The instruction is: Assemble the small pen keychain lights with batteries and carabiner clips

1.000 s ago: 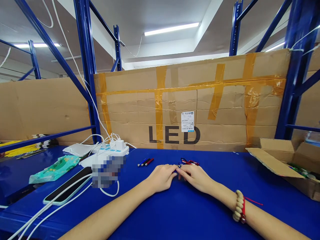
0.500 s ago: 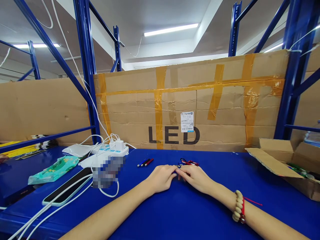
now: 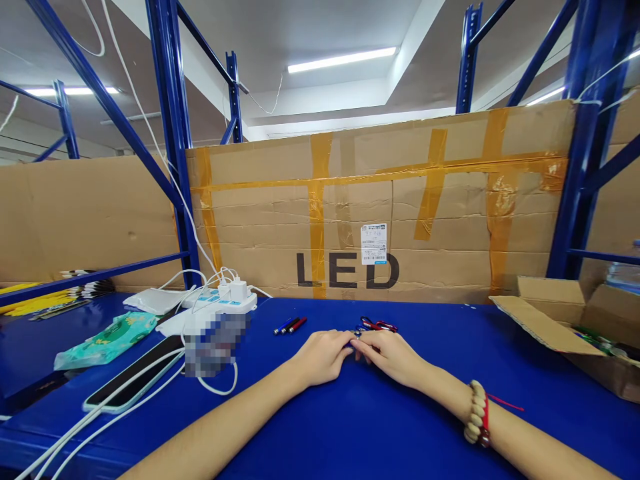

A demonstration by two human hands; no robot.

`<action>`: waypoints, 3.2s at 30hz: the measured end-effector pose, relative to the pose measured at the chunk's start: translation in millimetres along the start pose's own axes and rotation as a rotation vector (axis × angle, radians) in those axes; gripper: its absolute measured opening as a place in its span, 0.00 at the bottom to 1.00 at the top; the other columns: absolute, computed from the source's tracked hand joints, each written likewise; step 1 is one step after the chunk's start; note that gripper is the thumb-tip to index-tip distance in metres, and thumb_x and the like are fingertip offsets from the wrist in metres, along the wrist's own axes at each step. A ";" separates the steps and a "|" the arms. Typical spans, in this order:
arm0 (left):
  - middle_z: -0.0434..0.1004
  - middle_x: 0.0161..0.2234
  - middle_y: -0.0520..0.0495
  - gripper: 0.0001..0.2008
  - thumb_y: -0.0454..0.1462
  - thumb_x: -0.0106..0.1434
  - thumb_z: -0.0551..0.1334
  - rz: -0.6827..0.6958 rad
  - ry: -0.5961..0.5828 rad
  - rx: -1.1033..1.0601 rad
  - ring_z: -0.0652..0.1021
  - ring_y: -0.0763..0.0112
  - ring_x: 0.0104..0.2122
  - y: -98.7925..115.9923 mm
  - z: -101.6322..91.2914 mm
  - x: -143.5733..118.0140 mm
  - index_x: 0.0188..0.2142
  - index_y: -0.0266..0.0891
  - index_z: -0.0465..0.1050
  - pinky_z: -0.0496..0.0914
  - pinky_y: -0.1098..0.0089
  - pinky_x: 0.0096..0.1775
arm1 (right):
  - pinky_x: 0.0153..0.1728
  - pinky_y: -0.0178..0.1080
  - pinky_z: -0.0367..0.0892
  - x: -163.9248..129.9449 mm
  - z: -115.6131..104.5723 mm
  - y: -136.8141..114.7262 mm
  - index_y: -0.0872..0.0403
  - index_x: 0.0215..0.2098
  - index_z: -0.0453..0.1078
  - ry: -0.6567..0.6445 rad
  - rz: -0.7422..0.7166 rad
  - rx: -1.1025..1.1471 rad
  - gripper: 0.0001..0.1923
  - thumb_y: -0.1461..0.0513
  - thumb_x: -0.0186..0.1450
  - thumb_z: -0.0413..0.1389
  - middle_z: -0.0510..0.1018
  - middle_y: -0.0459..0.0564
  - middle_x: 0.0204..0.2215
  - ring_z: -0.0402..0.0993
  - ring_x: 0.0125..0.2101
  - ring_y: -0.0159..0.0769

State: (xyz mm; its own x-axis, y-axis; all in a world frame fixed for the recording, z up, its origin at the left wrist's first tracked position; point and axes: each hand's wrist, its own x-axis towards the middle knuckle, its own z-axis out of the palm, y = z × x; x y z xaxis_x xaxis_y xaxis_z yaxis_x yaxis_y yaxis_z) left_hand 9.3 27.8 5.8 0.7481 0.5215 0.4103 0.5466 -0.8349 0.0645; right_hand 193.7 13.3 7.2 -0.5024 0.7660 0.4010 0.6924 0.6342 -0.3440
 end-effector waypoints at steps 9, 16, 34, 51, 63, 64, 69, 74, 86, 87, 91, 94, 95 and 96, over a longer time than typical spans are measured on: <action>0.75 0.39 0.48 0.07 0.32 0.65 0.51 -0.004 -0.004 -0.018 0.76 0.67 0.39 -0.4 0.2 0.1 0.38 0.40 0.66 0.68 0.70 0.43 | 0.29 0.33 0.60 0.7 0.8 0.2 0.54 0.26 0.72 -0.003 -0.009 -0.018 0.26 0.52 0.69 0.38 0.76 0.47 0.23 0.70 0.26 0.33; 0.75 0.38 0.49 0.07 0.32 0.65 0.50 0.022 0.006 -0.019 0.75 0.68 0.38 -1.2 -0.1 0.4 0.37 0.40 0.66 0.67 0.71 0.41 | 0.29 0.33 0.60 0.7 0.9 -0.4 0.54 0.26 0.72 -0.005 -0.003 -0.013 0.25 0.53 0.69 0.39 0.75 0.47 0.22 0.70 0.25 0.32; 0.75 0.36 0.48 0.08 0.31 0.65 0.49 0.011 0.006 0.008 0.75 0.66 0.36 -0.4 -3.1 2.9 0.36 0.39 0.65 0.68 0.69 0.39 | 0.30 0.33 0.60 0.4 1.1 -1.0 0.54 0.26 0.72 0.021 -0.002 0.007 0.28 0.53 0.69 0.36 0.75 0.47 0.22 0.71 0.25 0.32; 0.75 0.38 0.47 0.10 0.34 0.67 0.45 -0.064 0.082 0.021 0.76 0.65 0.37 -7.2 -0.3 2.7 0.42 0.40 0.63 0.68 0.69 0.37 | 0.24 0.30 0.60 1.0 -1.3 6.4 0.50 0.37 0.74 0.362 -0.100 -0.053 0.15 0.51 0.63 0.51 0.74 0.45 0.31 0.66 0.21 0.26; 0.74 0.34 0.51 0.09 0.34 0.68 0.46 -0.054 -0.043 -0.090 0.75 0.69 0.33 -2.2 -5.0 0.1 0.40 0.42 0.63 0.65 0.73 0.34 | 0.24 0.30 0.59 0.6 0.4 12.2 0.51 0.27 0.75 0.428 -0.184 -0.037 0.16 0.50 0.61 0.53 0.73 0.45 0.28 0.68 0.23 0.27; 0.73 0.33 0.52 0.09 0.34 0.68 0.46 -0.053 -0.049 -0.100 0.75 0.69 0.32 -1.4 -5.2 -0.2 0.39 0.41 0.64 0.64 0.73 0.33 | 0.24 0.30 0.59 0.4 0.4 12.5 0.51 0.26 0.75 0.423 -0.184 -0.019 0.16 0.50 0.61 0.54 0.73 0.45 0.27 0.68 0.23 0.27; 0.73 0.32 0.52 0.10 0.35 0.68 0.45 -0.039 -0.055 -0.156 0.74 0.70 0.31 0.6 -1.7 -2.1 0.40 0.41 0.63 0.64 0.74 0.32 | 0.24 0.31 0.60 0.8 1.2 13.2 0.51 0.25 0.75 0.378 -0.117 0.117 0.12 0.53 0.59 0.57 0.73 0.45 0.26 0.66 0.23 0.28; 0.73 0.36 0.50 0.09 0.35 0.68 0.46 -0.025 -0.044 -0.158 0.75 0.68 0.33 2.0 1.8 -2.7 0.40 0.41 0.63 0.64 0.73 0.34 | 0.24 0.32 0.59 2.7 3.0 11.7 0.51 0.22 0.75 0.354 -0.014 0.179 0.10 0.54 0.56 0.60 0.74 0.44 0.24 0.67 0.24 0.30; 0.75 0.38 0.48 0.09 0.33 0.67 0.46 -0.095 0.022 -0.128 0.75 0.66 0.38 5.5 1.8 -3.6 0.40 0.41 0.63 0.67 0.71 0.38 | 0.17 0.33 0.57 6.1 11.1 3.4 0.56 0.22 0.76 0.292 0.266 0.404 0.14 0.53 0.53 0.58 0.72 0.46 0.16 0.63 0.16 0.29; 0.75 0.39 0.48 0.09 0.33 0.67 0.46 -0.101 0.025 -0.131 0.75 0.66 0.39 5.2 2.0 -3.7 0.41 0.42 0.63 0.67 0.71 0.39 | 0.16 0.32 0.55 6.4 11.0 3.3 0.57 0.22 0.75 0.275 0.287 0.438 0.17 0.51 0.53 0.58 0.71 0.45 0.14 0.60 0.15 0.28; 0.75 0.40 0.48 0.09 0.34 0.67 0.48 -0.158 0.015 -0.145 0.76 0.65 0.39 5.2 1.3 -3.6 0.46 0.43 0.59 0.67 0.70 0.38 | 0.14 0.31 0.50 7.2 10.7 3.5 0.57 0.20 0.74 0.236 0.346 0.524 0.21 0.47 0.51 0.58 0.64 0.41 0.10 0.53 0.12 0.24; 0.75 0.39 0.47 0.10 0.34 0.66 0.48 -0.184 0.028 -0.149 0.76 0.64 0.38 6.4 0.7 -1.6 0.46 0.42 0.59 0.68 0.69 0.38 | 0.14 0.31 0.48 7.7 14.5 3.2 0.57 0.17 0.72 0.220 0.370 0.539 0.21 0.46 0.49 0.59 0.60 0.40 0.08 0.52 0.11 0.24; 0.75 0.39 0.47 0.11 0.32 0.64 0.48 -0.171 0.032 -0.149 0.76 0.65 0.38 7.0 0.7 -0.4 0.45 0.41 0.60 0.68 0.69 0.39 | 0.14 0.31 0.48 7.9 16.8 2.6 0.57 0.16 0.71 0.208 0.358 0.531 0.21 0.46 0.49 0.59 0.60 0.40 0.08 0.53 0.11 0.24; 0.75 0.39 0.47 0.12 0.30 0.62 0.49 -0.152 0.035 -0.146 0.75 0.65 0.38 7.5 0.9 1.0 0.45 0.41 0.61 0.68 0.69 0.39 | 0.14 0.31 0.49 8.1 19.3 1.9 0.57 0.14 0.70 0.191 0.338 0.522 0.22 0.46 0.49 0.59 0.62 0.40 0.08 0.54 0.11 0.24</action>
State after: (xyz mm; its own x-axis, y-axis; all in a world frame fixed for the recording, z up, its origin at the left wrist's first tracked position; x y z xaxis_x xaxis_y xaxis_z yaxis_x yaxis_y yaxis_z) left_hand 14.5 22.2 5.9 0.6463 0.6392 0.4168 0.5901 -0.7649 0.2582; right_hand 181.0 22.7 -6.5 -0.1666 0.9307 0.3255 0.4292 0.3657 -0.8259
